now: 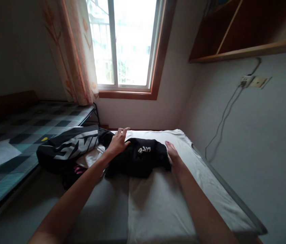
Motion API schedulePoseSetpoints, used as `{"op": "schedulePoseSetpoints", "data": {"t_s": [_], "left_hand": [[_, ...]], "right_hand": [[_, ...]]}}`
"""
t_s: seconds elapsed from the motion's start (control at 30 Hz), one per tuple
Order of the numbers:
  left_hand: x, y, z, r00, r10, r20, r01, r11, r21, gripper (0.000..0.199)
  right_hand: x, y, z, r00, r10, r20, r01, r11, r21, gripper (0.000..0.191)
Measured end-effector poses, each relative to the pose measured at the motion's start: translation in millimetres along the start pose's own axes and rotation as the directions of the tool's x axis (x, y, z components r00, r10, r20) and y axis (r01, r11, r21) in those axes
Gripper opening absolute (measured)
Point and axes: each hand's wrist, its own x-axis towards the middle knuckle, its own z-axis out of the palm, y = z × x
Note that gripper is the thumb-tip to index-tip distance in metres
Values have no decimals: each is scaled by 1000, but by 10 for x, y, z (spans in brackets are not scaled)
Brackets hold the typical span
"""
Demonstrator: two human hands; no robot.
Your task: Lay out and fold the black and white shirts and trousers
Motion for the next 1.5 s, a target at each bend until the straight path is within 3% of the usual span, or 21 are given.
{"op": "schedulePoseSetpoints", "data": {"t_s": [0.07,0.13,0.2,0.27,0.3,0.37,0.47,0.57,0.67,0.73,0.8,0.9,0.97,1.03,1.13,1.2,1.23,1.3,1.33,1.4,1.5], "left_hand": [[-10,-6,7,998,11,68,-14,999,46,34],[-30,46,-16,959,53,279,-48,999,-24,23],[-72,129,-33,868,118,483,-94,993,-73,35],[-138,193,-9,804,123,581,-130,991,-29,57],[-175,207,23,806,95,585,-133,991,22,69],[-240,190,118,852,13,524,-97,986,133,88],[-280,82,282,921,-74,382,-15,974,225,92],[-233,-45,387,938,-106,330,27,972,234,63],[-132,-114,397,931,-86,354,35,989,146,22],[-64,-110,340,926,-67,371,83,996,-28,13],[-13,-82,227,917,-36,398,159,947,-280,13],[27,-59,-7,889,-12,458,314,744,-590,32],[49,-98,-146,876,-38,481,389,645,-657,47],[81,-185,-228,888,-114,445,399,672,-624,53],[135,-324,-241,938,-258,231,332,857,-393,40],[154,-346,-223,965,-245,92,259,941,-219,28],[153,-325,-218,976,-203,84,214,962,-170,26],[124,-228,-233,974,-90,206,122,982,-147,29],[98,-163,-251,951,-30,309,79,986,-146,34],[31,-42,-299,860,71,505,-24,995,-98,47],[-54,33,-355,723,72,687,-163,984,68,81]], "right_hand": [[-14,12,69,995,76,-66,-76,997,-1,52],[-62,-44,95,992,89,-85,-94,994,-57,55],[-139,-138,94,1000,-6,30,11,984,-176,53],[-226,-219,94,971,-105,216,169,938,-304,51],[-263,-240,99,950,-129,283,229,905,-359,52],[-305,-236,109,937,-134,322,275,851,-447,54],[-265,-159,95,965,-88,248,202,852,-483,39],[-153,-111,38,990,-47,131,93,926,-365,18],[-75,-146,-23,997,59,51,-57,998,-37,25],[-67,-205,-61,988,147,44,-153,970,188,35],[-84,-276,-102,978,203,50,-208,919,335,38],[-117,-365,-167,966,234,111,-259,861,438,35],[-123,-380,-194,961,245,128,-277,834,477,36],[-112,-340,-191,955,278,103,-293,837,462,38],[-88,-208,-139,944,329,13,-325,923,208,30],[-88,-132,-92,968,225,-106,-236,967,-101,19],[-97,-115,-69,981,112,-158,-151,954,-259,14],[-132,-131,-24,972,-153,-176,47,868,-494,10],[-157,-162,0,959,-254,-127,147,826,-544,12],[-215,-247,48,938,-339,70,325,793,-516,17],[-303,-355,107,840,-255,479,456,810,-368,23]]}}
